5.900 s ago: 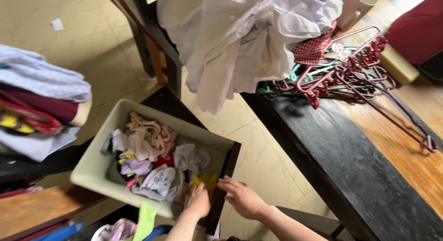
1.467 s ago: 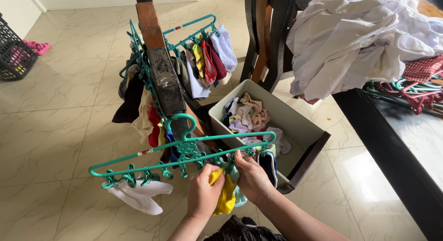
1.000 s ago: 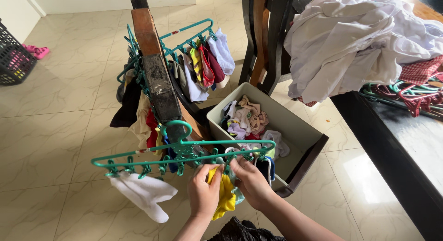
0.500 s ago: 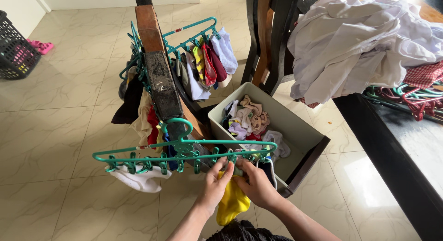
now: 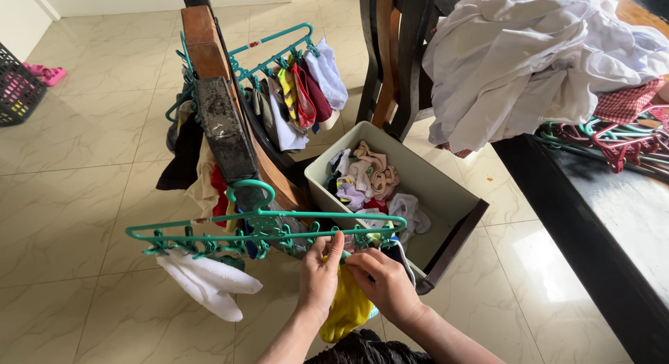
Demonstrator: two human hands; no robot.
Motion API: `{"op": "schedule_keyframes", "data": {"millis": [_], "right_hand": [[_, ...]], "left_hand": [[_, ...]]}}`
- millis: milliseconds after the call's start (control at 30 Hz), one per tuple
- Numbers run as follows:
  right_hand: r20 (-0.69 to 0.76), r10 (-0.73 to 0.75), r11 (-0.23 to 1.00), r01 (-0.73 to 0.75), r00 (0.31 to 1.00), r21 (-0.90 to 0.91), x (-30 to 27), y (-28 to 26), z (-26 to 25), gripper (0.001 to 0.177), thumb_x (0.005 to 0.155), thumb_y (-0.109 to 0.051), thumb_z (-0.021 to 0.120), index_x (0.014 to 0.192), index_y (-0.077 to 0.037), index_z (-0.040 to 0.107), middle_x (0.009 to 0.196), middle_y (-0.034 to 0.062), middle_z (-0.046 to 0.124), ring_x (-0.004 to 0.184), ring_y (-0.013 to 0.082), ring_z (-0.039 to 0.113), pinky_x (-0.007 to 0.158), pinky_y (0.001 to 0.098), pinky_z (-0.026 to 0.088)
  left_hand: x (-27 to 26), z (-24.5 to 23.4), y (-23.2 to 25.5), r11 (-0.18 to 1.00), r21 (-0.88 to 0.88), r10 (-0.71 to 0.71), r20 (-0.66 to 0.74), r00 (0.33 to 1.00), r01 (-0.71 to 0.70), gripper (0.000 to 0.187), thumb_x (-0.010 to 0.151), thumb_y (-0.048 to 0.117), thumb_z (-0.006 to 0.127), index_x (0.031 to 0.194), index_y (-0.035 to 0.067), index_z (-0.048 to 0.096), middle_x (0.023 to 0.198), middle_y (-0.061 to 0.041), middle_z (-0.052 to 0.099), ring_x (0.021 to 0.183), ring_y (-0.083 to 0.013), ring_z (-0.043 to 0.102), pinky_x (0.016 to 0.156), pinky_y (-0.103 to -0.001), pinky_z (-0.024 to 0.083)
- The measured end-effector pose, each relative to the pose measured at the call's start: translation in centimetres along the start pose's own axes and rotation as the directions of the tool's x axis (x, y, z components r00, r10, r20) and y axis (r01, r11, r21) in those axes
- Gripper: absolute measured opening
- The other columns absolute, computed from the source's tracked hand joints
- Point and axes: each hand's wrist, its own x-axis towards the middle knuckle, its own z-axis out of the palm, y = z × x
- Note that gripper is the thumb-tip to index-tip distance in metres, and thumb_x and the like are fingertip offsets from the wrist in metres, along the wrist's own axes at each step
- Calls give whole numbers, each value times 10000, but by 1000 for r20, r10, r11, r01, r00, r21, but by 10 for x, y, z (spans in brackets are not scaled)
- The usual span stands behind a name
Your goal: The person takes small garments from a plastic bin and hangs them on a green multi-clip hanger using both hands. The person repeatedly picks up items, unfolds them slightly, and secures them with clips on the hanger, which is held in front of the camera.
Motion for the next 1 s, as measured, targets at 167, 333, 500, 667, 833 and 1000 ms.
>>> {"op": "schedule_keyframes", "data": {"millis": [167, 333, 500, 667, 833, 1000], "right_hand": [[32, -81, 995, 83, 996, -46, 3, 0, -4, 179, 861, -79, 752, 1025, -89, 682, 1025, 88, 696, 818, 292, 721, 685, 362, 590], [42, -103, 993, 106, 994, -56, 1, 3, -1, 180, 841, -76, 754, 999, -73, 669, 1073, 103, 684, 836, 324, 711, 683, 389, 588], [108, 72, 993, -61, 992, -99, -2, 8, 5, 179, 875, -80, 725, 1018, -62, 619, 965, 108, 653, 775, 331, 701, 650, 408, 573], [93, 22, 999, -18, 995, -49, 1, 6, 5, 173, 869, -64, 714, 998, -53, 598, 918, 125, 666, 764, 358, 688, 632, 423, 554], [74, 155, 988, -154, 985, -8, 5, 1, 7, 128, 911, -103, 681, 973, -49, 584, 844, 147, 692, 715, 363, 696, 608, 422, 549], [51, 232, 972, -233, 971, 27, 4, 5, 16, 125, 974, -158, 601, 1015, -62, 532, 781, 152, 714, 721, 371, 713, 614, 435, 549]], "left_hand": [[-3, 3, 3, 998, -62, -22, 5, 1000, 23, 398, 972, 429, 614, 943, 53, 740, 897, -11, 757, 821, -70, 629, 784, -248, 504], [-3, -2, -2, 994, -106, -19, 29, 999, 22, 411, 1001, 410, 614, 969, 24, 748, 894, -10, 722, 809, -66, 583, 752, -249, 469], [-1, -4, -7, 997, 30, -74, 3, 997, 74, 407, 1031, 399, 612, 986, 26, 771, 837, -30, 649, 756, -92, 506, 683, -274, 427], [-2, -6, -5, 999, 49, -8, 14, 1000, 8, 402, 1017, 391, 557, 963, 41, 748, 875, -6, 755, 793, -64, 612, 734, -239, 508], [-2, -9, -5, 998, 68, 14, 33, 999, -16, 388, 1023, 381, 556, 982, 48, 752, 870, -10, 753, 759, -81, 576, 709, -265, 493], [1, -15, -13, 984, 177, 27, 23, 999, -30, 380, 996, 402, 585, 1003, 66, 762, 823, -3, 748, 737, -86, 601, 697, -271, 505]]}}
